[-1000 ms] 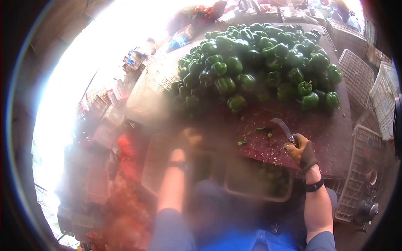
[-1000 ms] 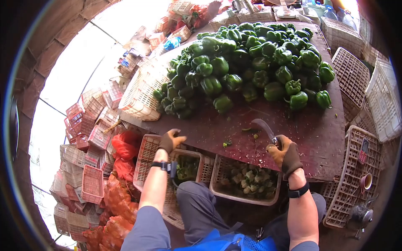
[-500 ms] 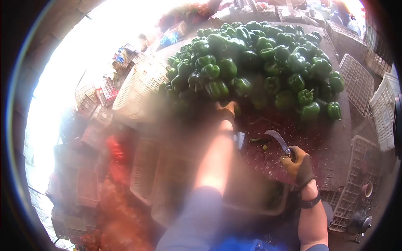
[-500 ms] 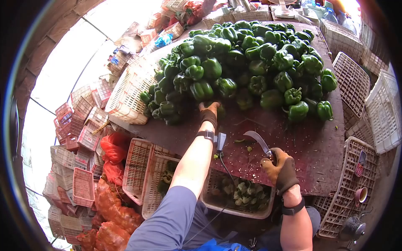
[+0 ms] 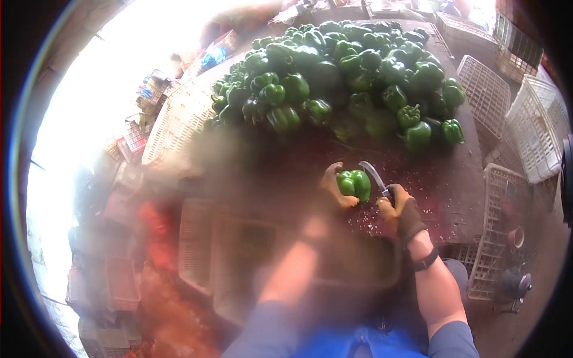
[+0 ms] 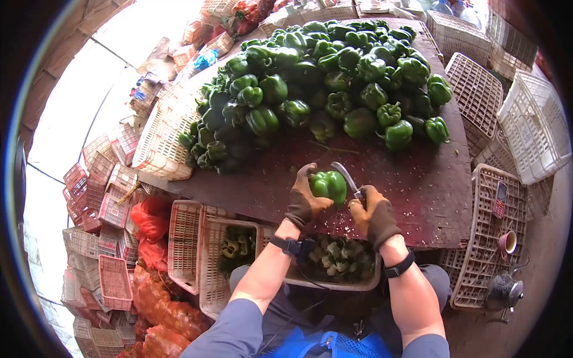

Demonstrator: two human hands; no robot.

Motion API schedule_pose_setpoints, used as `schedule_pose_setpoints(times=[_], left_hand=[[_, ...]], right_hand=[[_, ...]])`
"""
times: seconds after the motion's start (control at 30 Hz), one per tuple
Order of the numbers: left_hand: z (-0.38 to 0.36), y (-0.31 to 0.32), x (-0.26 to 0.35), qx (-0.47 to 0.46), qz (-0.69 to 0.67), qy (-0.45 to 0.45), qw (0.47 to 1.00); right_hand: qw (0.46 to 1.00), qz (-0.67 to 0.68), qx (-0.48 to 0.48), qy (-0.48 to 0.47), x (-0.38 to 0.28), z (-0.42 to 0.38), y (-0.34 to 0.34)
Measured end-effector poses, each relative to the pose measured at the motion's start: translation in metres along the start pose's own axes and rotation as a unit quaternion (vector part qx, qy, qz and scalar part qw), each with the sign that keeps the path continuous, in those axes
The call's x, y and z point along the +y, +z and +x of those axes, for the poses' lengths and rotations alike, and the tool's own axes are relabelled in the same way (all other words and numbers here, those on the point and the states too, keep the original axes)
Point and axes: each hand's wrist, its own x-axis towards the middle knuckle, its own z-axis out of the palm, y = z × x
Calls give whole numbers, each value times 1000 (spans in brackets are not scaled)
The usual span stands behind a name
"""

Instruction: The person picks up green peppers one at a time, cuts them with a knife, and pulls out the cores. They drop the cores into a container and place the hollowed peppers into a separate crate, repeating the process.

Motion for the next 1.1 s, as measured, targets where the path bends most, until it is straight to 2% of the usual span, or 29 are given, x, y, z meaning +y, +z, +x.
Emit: schedule_pose_setpoints(times=[0.03, 0.13, 0.23, 0.33, 0.37, 0.47, 0.57, 0.63, 0.7, 0.73, 0.77, 0.8, 0.83, 0.9, 0.97, 1.07, 1.1], left_hand=[[-3, 2, 5, 15, 34, 29, 999], [-8, 6, 20, -1, 89, -48, 995], [-14, 9, 14, 27, 48, -11, 998], [-16, 6, 24, -6, 65, -25, 998], [-17, 10, 8, 21, 92, 27, 995], [-20, 11, -2, 49, 18, 46, 998], [-14, 7, 11, 64, -150, -106, 981], [-10, 9, 1, 79, -177, -122, 973], [-5, 4, -4, 103, -161, -141, 971], [-7, -3, -2, 94, -222, -170, 956], [-9, -8, 1, 80, -281, -198, 936], [-12, -12, 7, 67, -339, -225, 911], [-18, -13, 10, 43, -301, -199, 931], [-31, -8, 11, -23, -333, -160, 929], [-42, -6, 23, -90, -374, -142, 912], [-54, -3, 82, -71, -465, -209, 857], [-55, -2, 83, -70, -441, -206, 871]], right_hand=[[1000, -6, -27, 11, -1, -1, 0], [998, -52, -19, 12, 7, -1, 11], [996, -70, -42, 33, 6, 3, 15], [996, -77, -41, 13, 8, 7, 24], [996, -79, -47, 9, 10, 9, 28], [989, -120, -80, 23, 18, 10, 38], [979, -164, -111, 43, 20, -2, 39], [979, -169, -109, 39, 19, -8, 34], [985, -118, -115, 58, 5, -15, 17], [986, -92, -117, 69, -1, -18, 10], [995, 28, -76, 59, 7, -17, 6], [993, 72, -67, 68, 5, -15, 5], [988, 118, -58, 76, 0, -12, 6], [972, 198, -70, 104, 0, -5, 6], [959, 251, -106, 79, 14, -1, 10], [942, 307, -128, 51, 12, -3, 7], [936, 325, -124, 50, 10, -4, 7]])
